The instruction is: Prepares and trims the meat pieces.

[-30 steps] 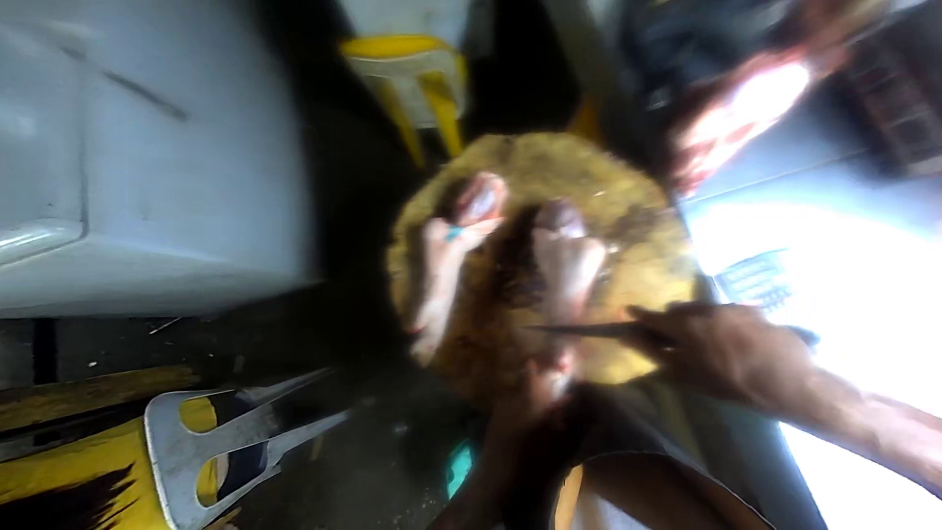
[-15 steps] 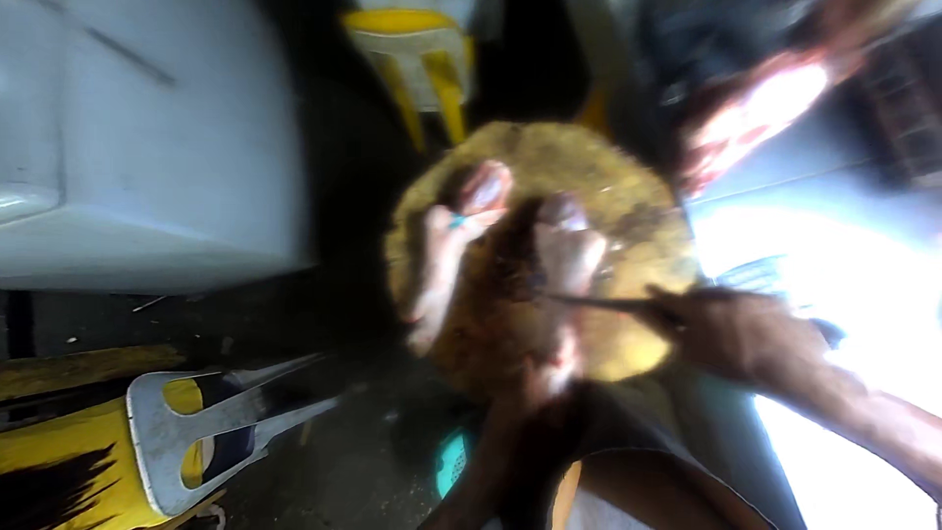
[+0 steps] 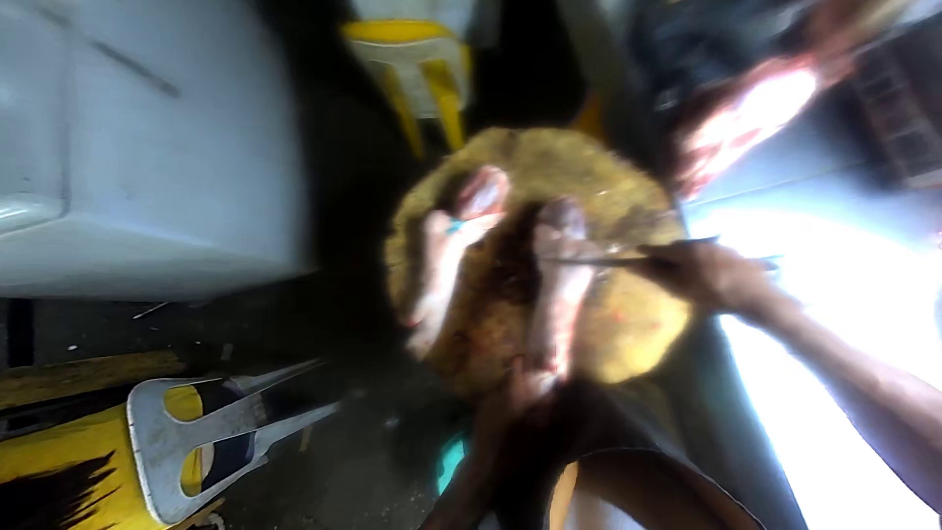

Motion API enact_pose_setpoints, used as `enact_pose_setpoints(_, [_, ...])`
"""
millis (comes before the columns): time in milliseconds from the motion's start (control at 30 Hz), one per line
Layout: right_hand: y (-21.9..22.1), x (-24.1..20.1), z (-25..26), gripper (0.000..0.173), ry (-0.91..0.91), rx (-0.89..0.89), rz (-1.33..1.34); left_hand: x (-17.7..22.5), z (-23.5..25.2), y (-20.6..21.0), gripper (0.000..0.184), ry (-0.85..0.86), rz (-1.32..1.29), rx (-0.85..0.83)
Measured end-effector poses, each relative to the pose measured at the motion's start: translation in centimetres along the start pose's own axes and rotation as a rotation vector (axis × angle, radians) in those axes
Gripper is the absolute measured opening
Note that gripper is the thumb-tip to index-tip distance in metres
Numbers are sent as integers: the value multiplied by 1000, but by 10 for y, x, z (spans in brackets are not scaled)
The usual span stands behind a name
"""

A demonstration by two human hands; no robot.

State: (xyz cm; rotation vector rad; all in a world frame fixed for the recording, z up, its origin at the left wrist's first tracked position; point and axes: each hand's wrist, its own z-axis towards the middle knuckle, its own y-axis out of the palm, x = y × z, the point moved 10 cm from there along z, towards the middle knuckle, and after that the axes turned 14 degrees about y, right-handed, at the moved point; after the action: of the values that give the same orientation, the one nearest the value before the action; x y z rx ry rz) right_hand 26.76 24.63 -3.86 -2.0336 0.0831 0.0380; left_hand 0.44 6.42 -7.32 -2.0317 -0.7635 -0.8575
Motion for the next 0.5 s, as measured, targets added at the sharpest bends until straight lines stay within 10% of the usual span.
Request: enact_pose_setpoints(500, [3,43,44,57,184,224,269,-15,3,5,74,-75,-7,-36])
